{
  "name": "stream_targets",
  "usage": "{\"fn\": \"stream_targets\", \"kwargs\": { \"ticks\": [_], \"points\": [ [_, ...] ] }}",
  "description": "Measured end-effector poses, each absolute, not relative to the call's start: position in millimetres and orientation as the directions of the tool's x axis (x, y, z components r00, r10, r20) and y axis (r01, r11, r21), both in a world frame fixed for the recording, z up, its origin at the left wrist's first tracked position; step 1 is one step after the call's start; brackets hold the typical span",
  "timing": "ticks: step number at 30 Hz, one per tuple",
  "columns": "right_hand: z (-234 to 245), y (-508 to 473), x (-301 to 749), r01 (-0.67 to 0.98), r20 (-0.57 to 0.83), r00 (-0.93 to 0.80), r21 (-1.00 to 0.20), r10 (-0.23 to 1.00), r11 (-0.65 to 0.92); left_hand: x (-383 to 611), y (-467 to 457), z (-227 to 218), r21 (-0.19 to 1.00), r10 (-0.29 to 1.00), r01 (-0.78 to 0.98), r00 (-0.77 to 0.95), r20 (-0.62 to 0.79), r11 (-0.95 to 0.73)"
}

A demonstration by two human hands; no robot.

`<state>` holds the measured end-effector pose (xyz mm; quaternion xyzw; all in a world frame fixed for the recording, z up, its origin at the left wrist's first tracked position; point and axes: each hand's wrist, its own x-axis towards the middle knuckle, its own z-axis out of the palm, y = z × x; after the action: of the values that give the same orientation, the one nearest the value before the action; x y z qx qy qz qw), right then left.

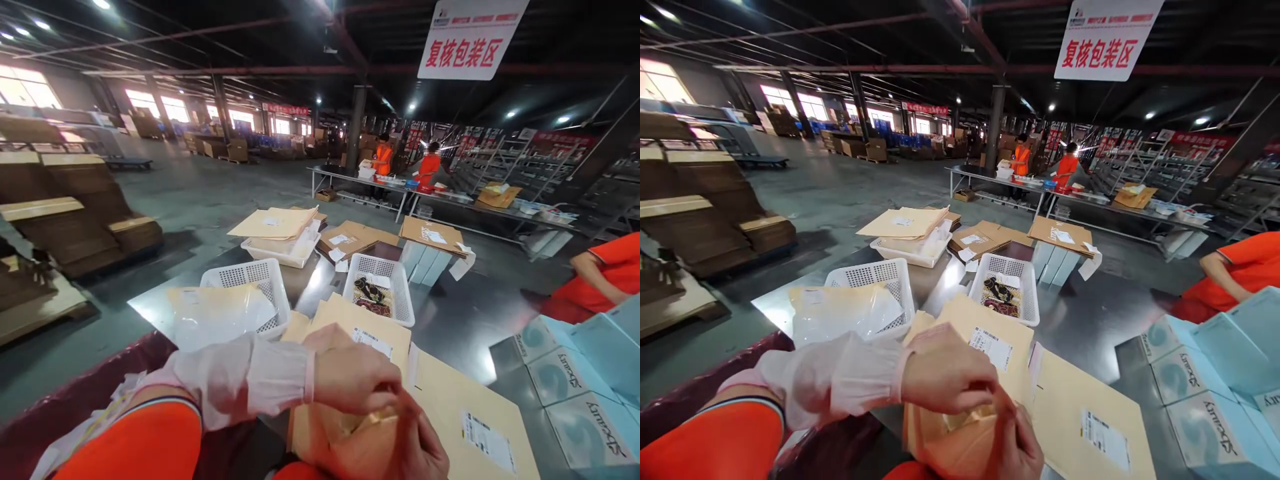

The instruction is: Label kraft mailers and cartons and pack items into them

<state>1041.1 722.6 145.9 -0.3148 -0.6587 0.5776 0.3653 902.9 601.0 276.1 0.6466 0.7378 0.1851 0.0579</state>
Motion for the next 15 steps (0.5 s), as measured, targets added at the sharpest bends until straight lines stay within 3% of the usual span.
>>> {"fn": "stream_targets", "kwargs": {
  "ticks": [3, 6, 10, 15],
  "points": [
    [140.2, 719.4, 1040.2, -0.136, 0.271, -0.679, -0.96, 0.683, 0.245, 909.1, 610.8, 250.2, 0.444, 0.949, 0.895, -0.178, 0.261, 0.046],
    [140.7, 715.3, 1039.0, -0.187, 0.267, -0.768, -0.963, 0.582, 0.194, 912.3, 615.3, 228.7, 0.485, 0.922, 0.872, -0.242, 0.303, 0.069],
    [140.5, 714.1, 1035.5, -0.17, 0.197, -0.759, -0.98, 0.621, 0.104, 911.5, 608.5, 218.8, 0.581, 0.862, 0.812, -0.331, 0.383, 0.054],
    [124.7, 712.3, 1028.7, -0.15, 0.107, -0.713, -0.989, 0.693, -0.003, 911.4, 603.7, 206.4, 0.557, 0.822, 0.83, -0.335, 0.46, 0.026]
  ]
}}
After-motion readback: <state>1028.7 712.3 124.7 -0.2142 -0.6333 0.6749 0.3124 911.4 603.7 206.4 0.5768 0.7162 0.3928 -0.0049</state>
